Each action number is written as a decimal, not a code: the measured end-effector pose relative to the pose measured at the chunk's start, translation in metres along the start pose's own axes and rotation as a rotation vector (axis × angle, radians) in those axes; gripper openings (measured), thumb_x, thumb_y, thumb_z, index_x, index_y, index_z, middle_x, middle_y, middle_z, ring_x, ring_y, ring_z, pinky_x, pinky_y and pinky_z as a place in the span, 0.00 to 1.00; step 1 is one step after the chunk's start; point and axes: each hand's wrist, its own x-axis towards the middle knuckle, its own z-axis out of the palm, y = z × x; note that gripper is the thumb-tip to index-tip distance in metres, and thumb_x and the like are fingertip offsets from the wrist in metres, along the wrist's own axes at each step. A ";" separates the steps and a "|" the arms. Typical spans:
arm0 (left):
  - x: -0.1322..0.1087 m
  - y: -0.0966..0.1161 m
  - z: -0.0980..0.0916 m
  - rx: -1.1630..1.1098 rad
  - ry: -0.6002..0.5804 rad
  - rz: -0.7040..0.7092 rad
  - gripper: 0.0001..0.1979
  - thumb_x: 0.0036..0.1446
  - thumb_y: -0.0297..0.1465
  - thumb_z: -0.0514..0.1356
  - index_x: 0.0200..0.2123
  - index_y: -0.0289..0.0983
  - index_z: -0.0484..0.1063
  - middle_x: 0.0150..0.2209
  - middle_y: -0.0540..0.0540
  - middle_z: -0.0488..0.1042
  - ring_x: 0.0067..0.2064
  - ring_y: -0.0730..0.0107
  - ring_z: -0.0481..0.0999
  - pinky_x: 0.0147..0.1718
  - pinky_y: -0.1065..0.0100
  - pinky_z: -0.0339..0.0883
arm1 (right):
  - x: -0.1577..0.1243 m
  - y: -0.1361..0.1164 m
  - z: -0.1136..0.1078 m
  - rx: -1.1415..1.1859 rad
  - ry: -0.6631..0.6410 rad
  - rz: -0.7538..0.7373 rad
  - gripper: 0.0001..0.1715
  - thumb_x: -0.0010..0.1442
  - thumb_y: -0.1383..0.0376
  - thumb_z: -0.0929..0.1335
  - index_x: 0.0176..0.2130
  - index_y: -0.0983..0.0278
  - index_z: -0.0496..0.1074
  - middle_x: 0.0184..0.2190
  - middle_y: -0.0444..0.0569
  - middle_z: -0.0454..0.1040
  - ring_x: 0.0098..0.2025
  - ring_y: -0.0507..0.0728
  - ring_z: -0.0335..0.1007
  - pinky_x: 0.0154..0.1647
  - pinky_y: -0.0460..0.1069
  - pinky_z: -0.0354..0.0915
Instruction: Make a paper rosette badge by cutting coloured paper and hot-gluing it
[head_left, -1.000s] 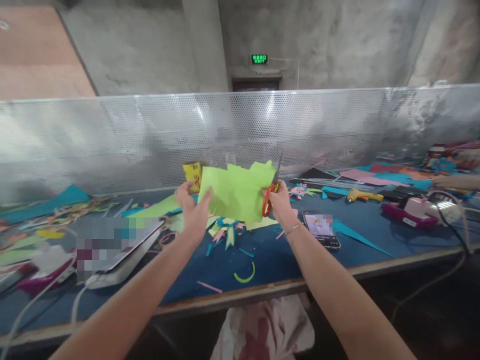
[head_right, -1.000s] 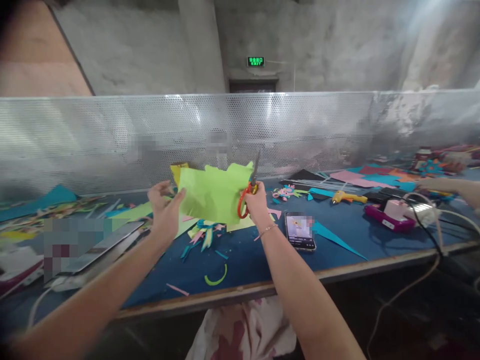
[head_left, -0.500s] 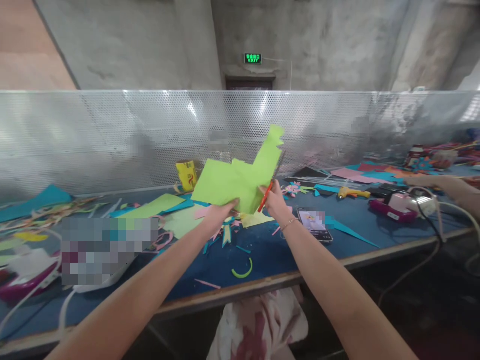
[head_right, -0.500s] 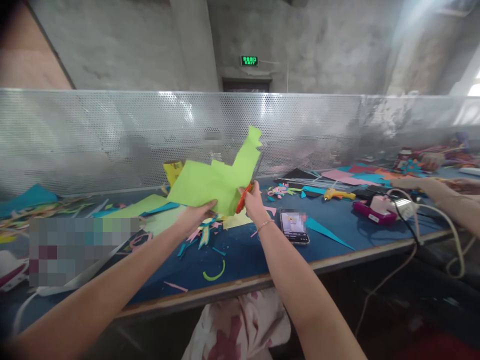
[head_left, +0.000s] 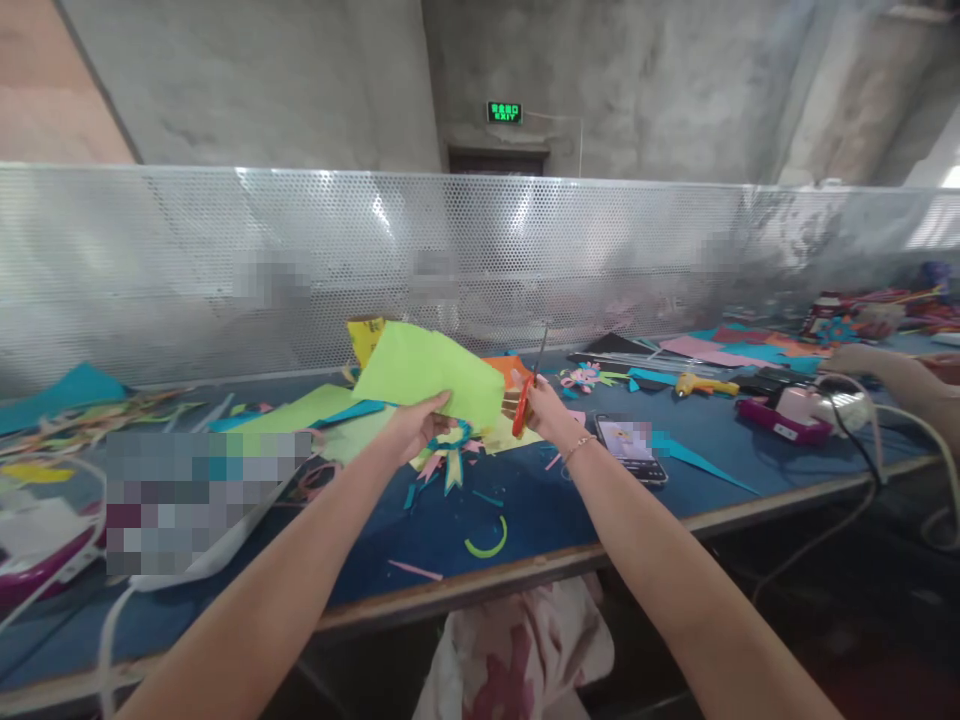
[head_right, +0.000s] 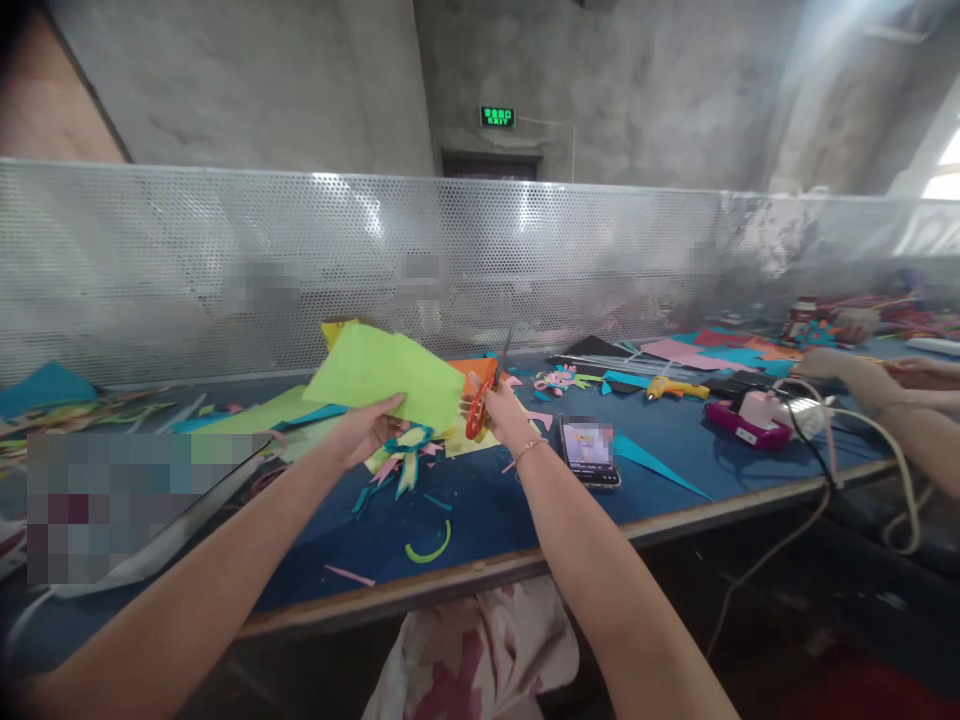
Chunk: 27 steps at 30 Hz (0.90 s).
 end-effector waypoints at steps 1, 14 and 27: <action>-0.003 0.000 0.001 0.010 -0.048 0.000 0.05 0.48 0.22 0.59 0.30 0.34 0.66 0.20 0.51 0.71 0.16 0.75 0.68 0.15 0.74 0.62 | -0.003 -0.002 0.000 0.033 -0.074 0.061 0.19 0.46 0.53 0.69 0.32 0.62 0.62 0.22 0.42 0.69 0.26 0.51 0.69 0.28 0.48 0.67; -0.008 -0.007 -0.007 0.187 -0.180 -0.173 0.03 0.46 0.26 0.61 0.22 0.31 0.71 0.16 0.46 0.68 0.16 0.75 0.64 0.13 0.75 0.58 | -0.002 -0.008 0.000 0.195 0.022 -0.261 0.22 0.36 0.67 0.73 0.34 0.60 0.63 0.29 0.40 0.72 0.29 0.51 0.70 0.32 0.49 0.68; -0.008 0.001 -0.002 0.143 0.057 0.005 0.07 0.40 0.19 0.62 0.22 0.33 0.67 0.15 0.54 0.63 0.13 0.83 0.56 0.10 0.77 0.49 | 0.004 -0.019 -0.002 0.038 0.124 -0.314 0.19 0.35 0.67 0.71 0.30 0.62 0.63 0.23 0.39 0.68 0.20 0.47 0.62 0.22 0.45 0.61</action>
